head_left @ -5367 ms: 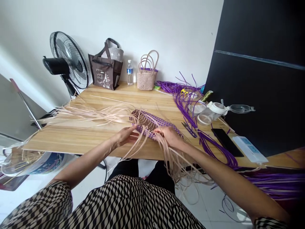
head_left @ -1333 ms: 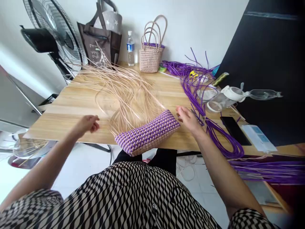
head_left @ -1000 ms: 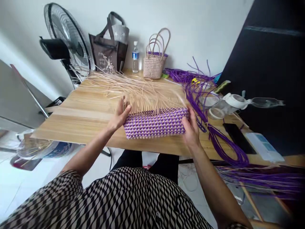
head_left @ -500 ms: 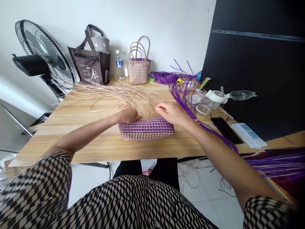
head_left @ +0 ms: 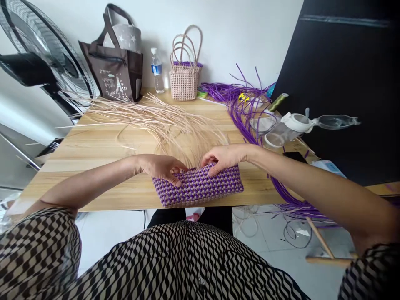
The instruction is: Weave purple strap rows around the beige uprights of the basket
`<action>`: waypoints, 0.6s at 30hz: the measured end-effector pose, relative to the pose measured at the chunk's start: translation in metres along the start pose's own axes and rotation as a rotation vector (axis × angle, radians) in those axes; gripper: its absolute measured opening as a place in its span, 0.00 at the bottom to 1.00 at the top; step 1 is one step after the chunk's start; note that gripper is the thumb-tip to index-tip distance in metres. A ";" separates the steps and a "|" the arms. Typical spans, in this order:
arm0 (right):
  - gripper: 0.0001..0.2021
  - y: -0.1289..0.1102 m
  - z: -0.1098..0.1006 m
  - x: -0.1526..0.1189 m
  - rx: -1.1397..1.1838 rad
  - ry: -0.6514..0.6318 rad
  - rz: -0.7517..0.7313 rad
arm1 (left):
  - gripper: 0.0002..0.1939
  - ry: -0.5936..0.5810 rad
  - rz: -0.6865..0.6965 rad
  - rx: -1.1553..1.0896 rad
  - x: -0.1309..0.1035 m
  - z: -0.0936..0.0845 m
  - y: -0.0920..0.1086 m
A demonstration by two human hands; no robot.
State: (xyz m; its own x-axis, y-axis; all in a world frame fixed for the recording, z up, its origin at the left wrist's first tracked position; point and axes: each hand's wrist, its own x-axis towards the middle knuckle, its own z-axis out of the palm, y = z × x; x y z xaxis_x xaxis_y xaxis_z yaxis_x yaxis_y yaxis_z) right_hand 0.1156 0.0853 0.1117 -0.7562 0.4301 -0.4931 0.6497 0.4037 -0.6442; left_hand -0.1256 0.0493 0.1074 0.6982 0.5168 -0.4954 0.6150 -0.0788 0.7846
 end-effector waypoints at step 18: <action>0.13 -0.016 0.072 -0.034 -0.019 0.847 -0.062 | 0.05 0.690 0.422 0.416 0.001 0.040 0.003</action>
State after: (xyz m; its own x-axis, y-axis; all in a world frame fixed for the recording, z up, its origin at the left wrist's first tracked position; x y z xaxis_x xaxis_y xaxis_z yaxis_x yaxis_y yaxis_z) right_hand 0.1253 0.0059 0.0968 -0.4820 0.8629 0.1518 0.6156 0.4568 -0.6422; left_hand -0.1084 0.0155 0.0937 0.6033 0.7602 0.2411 0.5340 -0.6096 0.5859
